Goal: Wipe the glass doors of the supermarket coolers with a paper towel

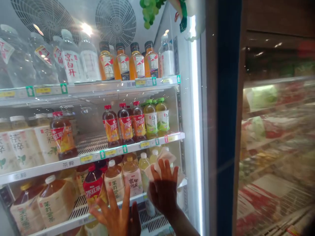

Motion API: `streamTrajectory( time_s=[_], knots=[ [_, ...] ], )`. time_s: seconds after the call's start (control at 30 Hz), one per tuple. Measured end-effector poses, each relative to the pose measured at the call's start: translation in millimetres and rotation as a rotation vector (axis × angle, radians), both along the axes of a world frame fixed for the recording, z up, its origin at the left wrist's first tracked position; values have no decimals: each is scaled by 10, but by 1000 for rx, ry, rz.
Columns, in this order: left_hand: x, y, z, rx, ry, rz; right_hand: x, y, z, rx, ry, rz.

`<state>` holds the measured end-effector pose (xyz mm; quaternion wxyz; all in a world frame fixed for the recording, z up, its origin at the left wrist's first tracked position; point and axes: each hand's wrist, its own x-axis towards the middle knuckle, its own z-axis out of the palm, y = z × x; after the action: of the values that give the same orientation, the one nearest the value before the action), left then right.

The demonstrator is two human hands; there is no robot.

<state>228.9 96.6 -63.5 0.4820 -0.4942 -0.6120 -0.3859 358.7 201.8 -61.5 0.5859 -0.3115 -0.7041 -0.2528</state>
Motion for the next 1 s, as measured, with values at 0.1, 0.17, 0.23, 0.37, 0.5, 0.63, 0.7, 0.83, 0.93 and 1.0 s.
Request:
streamTrajectory(
  time_s=[0.1,0.17,0.23,0.37,0.5,0.63,0.7,0.83,0.93,1.0],
  knots=[
    [151,68,50,-16,-21,-18,189,54,-144,11,0,-2],
    [238,113,109,-17,-37,-36,317,132,-41,19,27,-5],
    [312,155,178,-19,-56,-57,425,239,204,44,95,-16],
    [393,224,204,-22,-88,-90,488,328,381,68,180,-18],
    [321,237,131,-16,-97,-64,407,240,-21,25,146,-28],
    [135,163,228,-1,-134,-73,345,279,237,45,198,-41],
    [35,104,274,7,-142,-81,275,290,484,38,218,-40],
    [-221,-45,206,11,-124,-28,-77,66,366,50,165,-50],
    [-549,-200,162,46,-99,6,-459,-183,142,71,96,-24],
    [-832,-331,195,74,-80,3,-710,-302,260,77,95,-10]
  ],
)
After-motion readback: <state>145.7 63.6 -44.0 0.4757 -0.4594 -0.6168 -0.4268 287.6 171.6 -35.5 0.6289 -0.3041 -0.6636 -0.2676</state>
